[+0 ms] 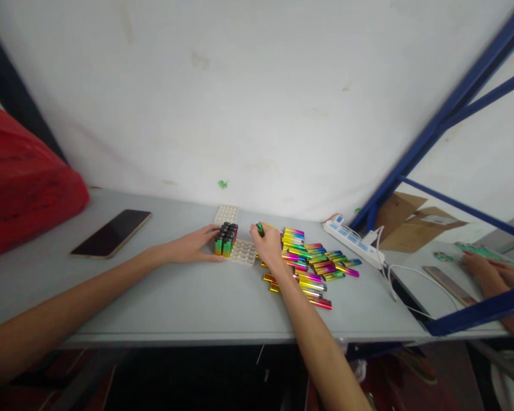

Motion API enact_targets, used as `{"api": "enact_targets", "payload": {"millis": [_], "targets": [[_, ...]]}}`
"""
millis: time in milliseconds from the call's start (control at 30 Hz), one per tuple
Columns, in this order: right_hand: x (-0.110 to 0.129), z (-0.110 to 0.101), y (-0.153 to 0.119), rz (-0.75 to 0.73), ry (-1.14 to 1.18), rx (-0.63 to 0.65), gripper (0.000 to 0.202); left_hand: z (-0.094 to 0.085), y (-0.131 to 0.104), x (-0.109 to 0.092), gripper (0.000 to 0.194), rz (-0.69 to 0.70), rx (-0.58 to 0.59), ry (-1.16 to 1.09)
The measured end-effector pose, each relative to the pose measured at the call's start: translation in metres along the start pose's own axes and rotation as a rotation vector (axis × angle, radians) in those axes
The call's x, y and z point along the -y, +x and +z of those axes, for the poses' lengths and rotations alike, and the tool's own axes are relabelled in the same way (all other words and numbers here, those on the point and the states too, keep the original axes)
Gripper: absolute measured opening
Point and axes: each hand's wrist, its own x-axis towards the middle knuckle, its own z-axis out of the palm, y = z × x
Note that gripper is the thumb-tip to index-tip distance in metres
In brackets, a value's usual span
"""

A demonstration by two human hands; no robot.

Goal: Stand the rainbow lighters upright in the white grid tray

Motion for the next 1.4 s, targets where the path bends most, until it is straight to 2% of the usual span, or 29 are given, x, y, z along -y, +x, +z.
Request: {"api": "enact_targets", "payload": {"millis": [67, 167, 267, 333, 433, 500, 633, 767, 900, 1033, 1133, 1200, 1300, 1333, 1400], "targets": [[0.002, 0.000, -0.001, -0.013, -0.006, 0.014, 0.044, 0.000, 0.000, 0.001, 0.082, 0.005, -0.005, -0.002], [0.002, 0.001, -0.002, -0.052, 0.019, 0.122, 0.040, 0.001, 0.000, 0.001, 0.083, 0.003, -0.001, -0.001], [-0.002, 0.003, -0.001, -0.172, -0.023, 0.213, 0.040, 0.002, 0.001, 0.003, 0.083, 0.014, -0.010, -0.006], [-0.005, 0.003, 0.000, -0.213, -0.130, 0.225, 0.044, 0.002, 0.001, 0.005, 0.082, 0.034, -0.017, -0.014], [-0.008, 0.000, 0.002, -0.139, -0.259, 0.233, 0.052, 0.002, 0.002, 0.009, 0.080, 0.064, -0.002, -0.022], [-0.007, -0.002, 0.004, -0.113, -0.261, 0.237, 0.053, 0.000, 0.002, 0.012, 0.078, 0.072, 0.019, -0.028], [-0.004, -0.003, 0.004, -0.163, -0.200, 0.298, 0.041, -0.002, 0.001, 0.013, 0.076, 0.064, 0.036, -0.031], [-0.002, 0.001, 0.002, -0.182, -0.341, 0.336, 0.026, -0.004, 0.000, 0.010, 0.077, 0.056, 0.042, -0.025], [0.001, 0.008, 0.000, -0.213, -0.486, 0.335, 0.028, -0.005, 0.000, 0.008, 0.080, 0.064, 0.042, -0.013], [0.003, 0.012, 0.002, -0.223, -0.453, 0.348, 0.033, -0.006, 0.000, 0.006, 0.082, 0.060, 0.056, -0.005], [-0.006, 0.004, 0.008, -0.231, -0.306, 0.317, 0.039, -0.006, -0.001, 0.005, 0.082, 0.060, 0.056, -0.006], [-0.019, -0.007, 0.014, -0.221, -0.229, 0.233, 0.040, -0.006, -0.001, 0.005, 0.083, 0.060, 0.043, 0.003], [-0.042, -0.025, 0.020, -0.185, -0.283, 0.101, 0.035, -0.005, -0.001, 0.005, 0.087, 0.036, 0.044, 0.013], [-0.050, -0.030, 0.021, -0.165, -0.331, 0.101, 0.032, -0.005, -0.001, 0.005, 0.088, 0.028, 0.050, 0.012], [-0.064, -0.037, 0.021, -0.121, -0.421, 0.183, 0.024, -0.005, -0.002, 0.004, 0.088, 0.024, 0.058, 0.008]]}}
